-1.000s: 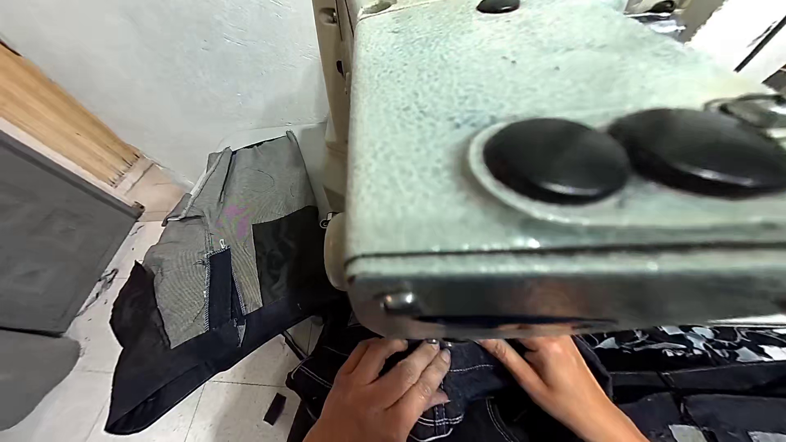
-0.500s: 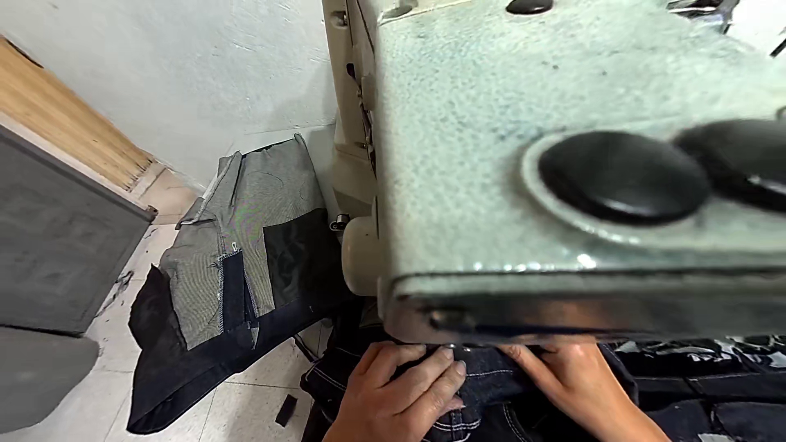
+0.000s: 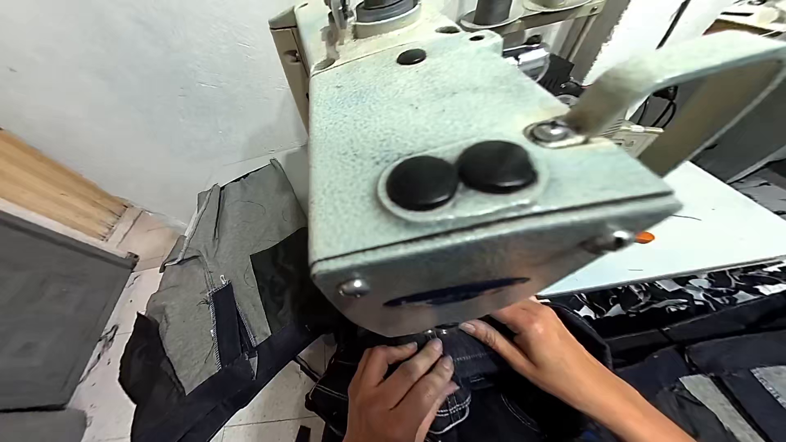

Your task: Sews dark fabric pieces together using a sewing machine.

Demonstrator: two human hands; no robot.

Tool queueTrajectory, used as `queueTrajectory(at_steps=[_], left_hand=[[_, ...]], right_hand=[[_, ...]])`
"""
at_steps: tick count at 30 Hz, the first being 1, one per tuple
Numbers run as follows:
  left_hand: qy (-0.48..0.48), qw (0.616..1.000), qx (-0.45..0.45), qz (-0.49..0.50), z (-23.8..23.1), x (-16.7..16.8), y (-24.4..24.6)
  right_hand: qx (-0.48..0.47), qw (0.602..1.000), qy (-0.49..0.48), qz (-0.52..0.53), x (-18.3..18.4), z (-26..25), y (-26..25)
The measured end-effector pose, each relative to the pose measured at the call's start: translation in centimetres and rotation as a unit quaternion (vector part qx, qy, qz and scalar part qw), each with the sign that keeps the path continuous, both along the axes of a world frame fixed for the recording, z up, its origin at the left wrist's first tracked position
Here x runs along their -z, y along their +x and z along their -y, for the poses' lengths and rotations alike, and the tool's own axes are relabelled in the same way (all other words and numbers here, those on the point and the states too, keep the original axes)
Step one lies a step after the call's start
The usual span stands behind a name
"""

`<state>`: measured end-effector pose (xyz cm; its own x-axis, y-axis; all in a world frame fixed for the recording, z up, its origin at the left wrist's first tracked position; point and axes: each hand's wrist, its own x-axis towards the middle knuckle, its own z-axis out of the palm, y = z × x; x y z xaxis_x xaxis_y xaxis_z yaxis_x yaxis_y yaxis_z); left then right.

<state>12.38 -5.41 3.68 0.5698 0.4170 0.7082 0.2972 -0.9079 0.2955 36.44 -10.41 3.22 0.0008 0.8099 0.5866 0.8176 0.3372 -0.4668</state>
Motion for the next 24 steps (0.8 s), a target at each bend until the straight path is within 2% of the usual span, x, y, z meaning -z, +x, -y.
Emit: queueTrajectory(at_steps=[2, 5, 6, 8, 10, 12, 15, 19, 24], left_hand=[[-0.026, 1.0, 0.007, 0.004, 0.1, -0.2, 0.0], [-0.152, 0.988, 0.036, 0.011, -0.1, -1.9, -0.7], [-0.194, 0.981, 0.019, 0.023, -0.3, -2.6, -0.9], [-0.232, 0.97, -0.07, 0.027, -1.1, -2.9, -0.8], [-0.279, 0.951, -0.129, -0.042, -1.7, -2.7, -0.4], [-0.325, 0.934, -0.115, -0.097, -2.1, -2.7, 0.1], [-0.323, 0.942, -0.078, -0.053, -3.4, -2.3, 0.3], [-0.397, 0.913, -0.065, -0.068, -5.6, -3.3, 0.1], [-0.319, 0.939, -0.088, -0.099, -6.6, -2.4, 0.7]], right_hand=[[0.002, 1.0, -0.006, 0.001, 0.0, 0.1, 0.0], [0.0, 1.0, -0.014, -0.013, 0.2, 0.1, 0.0], [-0.001, 1.0, -0.015, -0.019, 0.3, 0.1, 0.0], [-0.002, 0.999, -0.017, -0.035, 0.6, 0.1, 0.0], [-0.006, 0.998, -0.02, -0.053, 0.8, 0.0, -0.2], [-0.011, 0.997, -0.019, -0.069, 1.0, -0.1, -0.2], [0.001, 0.996, -0.018, -0.083, 0.5, -1.0, 0.0], [0.034, 0.993, -0.039, -0.103, -1.2, -2.8, 0.0], [0.045, 0.996, -0.028, -0.074, -2.1, -3.4, 0.3]])
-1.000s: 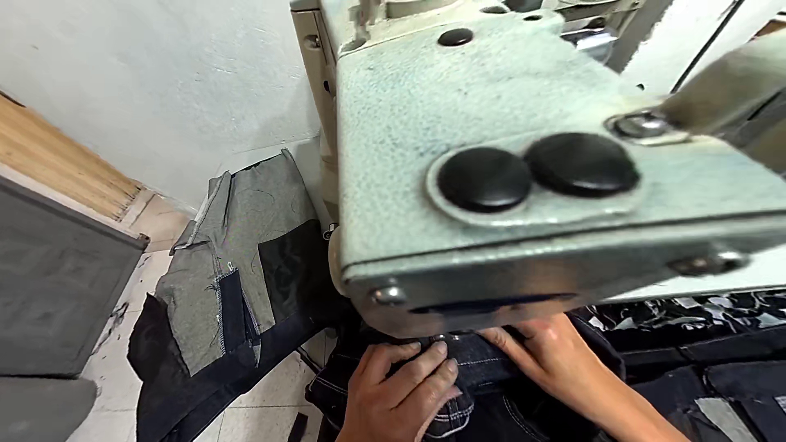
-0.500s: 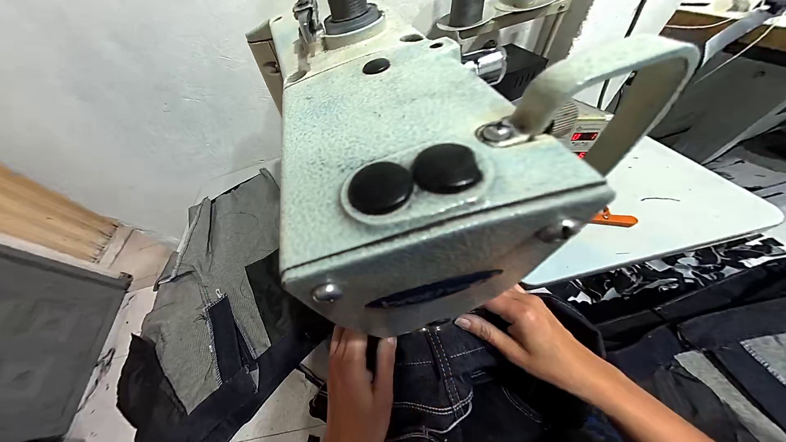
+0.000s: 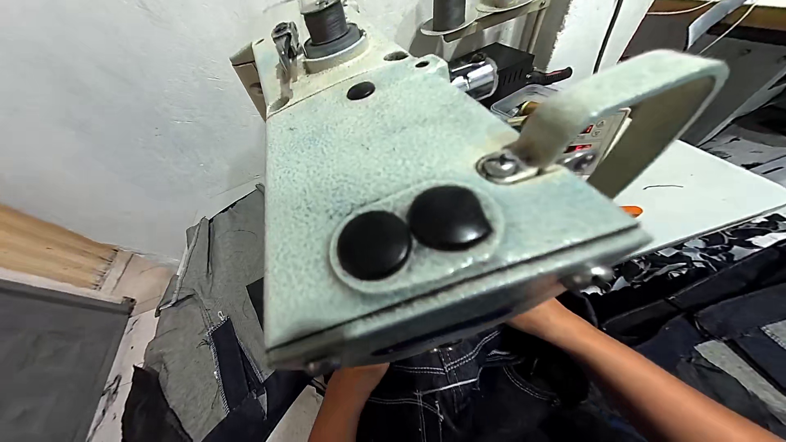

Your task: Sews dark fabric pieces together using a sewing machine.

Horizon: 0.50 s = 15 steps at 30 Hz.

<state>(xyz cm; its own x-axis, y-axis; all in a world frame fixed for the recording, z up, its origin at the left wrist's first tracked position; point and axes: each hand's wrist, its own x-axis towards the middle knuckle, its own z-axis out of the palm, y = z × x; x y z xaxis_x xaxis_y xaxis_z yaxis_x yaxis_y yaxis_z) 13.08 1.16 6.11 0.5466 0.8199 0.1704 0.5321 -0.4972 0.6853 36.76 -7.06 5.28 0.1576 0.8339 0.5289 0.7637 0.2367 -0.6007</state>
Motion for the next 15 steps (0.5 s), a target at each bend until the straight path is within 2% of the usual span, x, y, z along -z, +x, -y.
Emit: queueTrajectory(at_steps=[2, 5, 6, 7, 9, 13, 15], left_hand=[[-0.012, 1.0, -0.008, -0.019, -0.4, 0.4, 0.3], [-0.038, 0.994, -0.039, -0.093, 0.5, -1.3, 0.6], [-0.027, 0.996, -0.029, -0.086, 1.0, -1.3, 0.3], [0.051, 0.998, -0.01, -0.038, 1.1, -0.1, -0.2], [0.128, 0.991, 0.016, 0.028, 0.5, 1.5, -0.7], [0.083, 0.989, 0.022, 0.123, -0.8, 3.2, -0.6], [0.123, 0.988, 0.001, 0.091, -0.1, 2.2, -0.3]], right_hand=[[0.004, 1.0, 0.006, 0.007, -0.2, 0.0, 0.0], [-0.001, 1.0, 0.024, 0.018, -0.2, -0.4, 0.0], [-0.008, 0.999, 0.026, 0.021, -0.3, -0.4, 0.0], [-0.015, 0.999, 0.025, 0.021, -0.4, -0.4, 0.0], [-0.024, 0.999, 0.018, 0.014, -1.0, -0.4, -0.1], [-0.016, 1.0, 0.012, 0.0, -2.0, 0.1, -0.6], [-0.019, 0.999, 0.016, 0.025, -1.4, 0.3, -0.1]])
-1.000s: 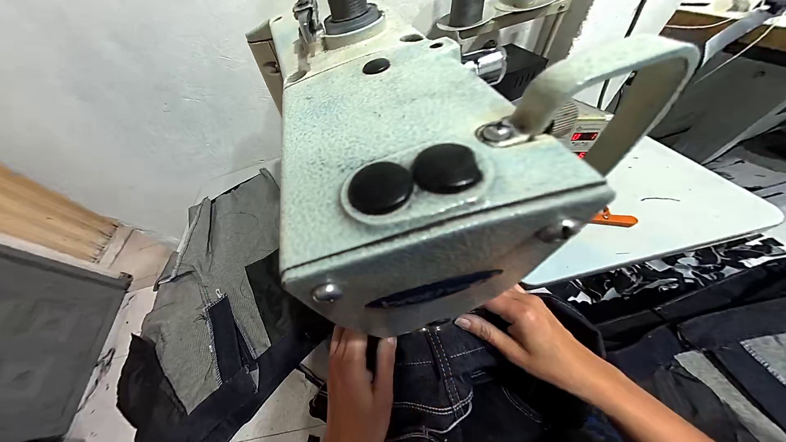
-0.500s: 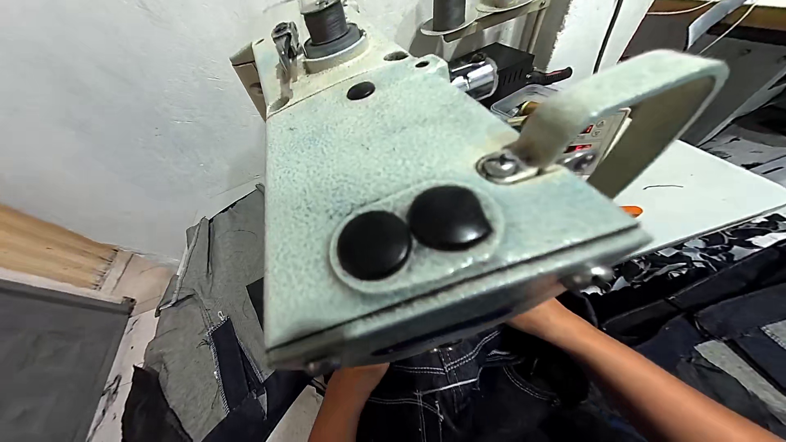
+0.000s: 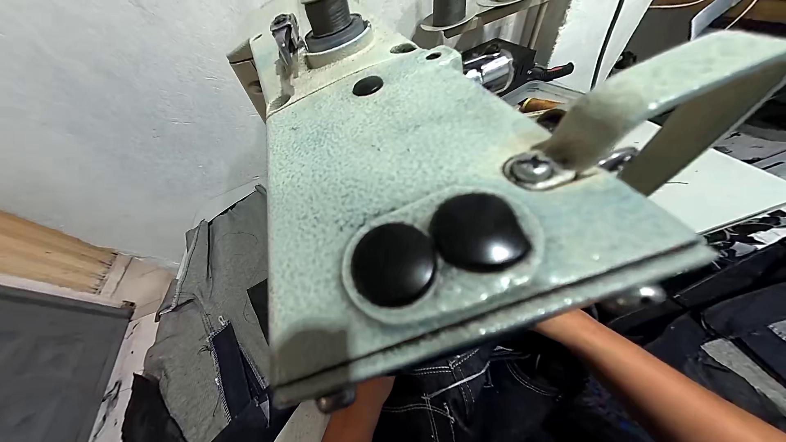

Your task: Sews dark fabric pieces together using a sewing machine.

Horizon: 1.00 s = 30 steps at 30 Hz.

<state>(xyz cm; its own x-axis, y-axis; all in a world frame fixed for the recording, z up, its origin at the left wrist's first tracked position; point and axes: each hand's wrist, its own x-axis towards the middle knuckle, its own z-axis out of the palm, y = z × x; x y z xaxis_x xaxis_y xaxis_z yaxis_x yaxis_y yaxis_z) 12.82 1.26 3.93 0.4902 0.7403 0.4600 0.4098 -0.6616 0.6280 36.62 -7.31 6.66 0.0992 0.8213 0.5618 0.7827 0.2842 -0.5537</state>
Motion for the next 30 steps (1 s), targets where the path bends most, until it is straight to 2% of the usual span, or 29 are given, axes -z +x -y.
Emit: queueTrajectory(at_steps=[2, 3, 4, 6, 9, 14, 16, 18, 19, 21, 23, 24, 27, 30], left_hand=[[0.02, 0.998, -0.029, -0.056, 1.1, -1.8, 0.5], [0.018, 0.996, -0.033, -0.082, 1.3, -2.2, 0.5], [0.017, 0.995, -0.034, -0.09, 1.3, -2.0, 0.4], [0.008, 0.997, -0.037, -0.071, 1.1, -1.4, 0.4], [-0.073, 0.994, -0.033, -0.076, 0.9, -1.7, 0.4], [-0.046, 0.997, -0.014, -0.055, 0.4, -0.3, -0.1], [-0.024, 0.998, 0.026, -0.046, 0.1, -0.3, -0.6], [0.01, 0.998, 0.051, -0.046, 0.0, -0.8, -0.9], [-0.002, 0.997, 0.059, -0.052, -0.1, -0.8, -1.1], [-0.039, 0.995, 0.057, -0.072, -0.2, -1.3, -1.2], [-0.082, 0.99, 0.032, -0.107, 0.1, -2.2, -0.8], [-0.105, 0.986, 0.016, -0.13, 0.4, -2.9, -0.4], [-0.149, 0.973, -0.011, -0.174, 0.8, -3.8, -0.3], [-0.117, 0.972, -0.018, -0.204, 1.4, -5.1, -0.7]], right_hand=[[-0.012, 0.998, -0.059, -0.006, -0.6, -0.1, 0.1], [-0.028, 0.99, -0.138, -0.032, -1.4, -0.3, 0.3], [-0.029, 0.983, -0.176, -0.045, -1.7, -0.5, 0.3], [-0.028, 0.982, -0.18, -0.046, -1.5, -0.7, 0.2], [-0.027, 0.989, -0.139, -0.036, -0.7, -0.9, 0.4], [-0.016, 0.992, -0.12, -0.026, -0.9, -0.6, 0.2], [0.002, 0.985, -0.171, -0.034, -3.9, 0.3, -1.1], [0.031, 0.96, -0.276, -0.046, -9.4, 1.4, -3.1], [0.035, 0.954, -0.294, -0.039, -10.3, 1.5, -3.4], [0.011, 0.962, -0.271, -0.019, -9.1, 1.5, -2.8], [-0.027, 0.986, -0.161, 0.045, -3.7, 0.6, -0.4], [-0.035, 0.99, -0.125, 0.059, -2.2, 0.5, 0.3], [-0.003, 0.995, -0.067, 0.08, -4.1, 3.1, -0.1], [0.038, 0.993, -0.04, 0.107, -1.4, 3.8, 2.0]])
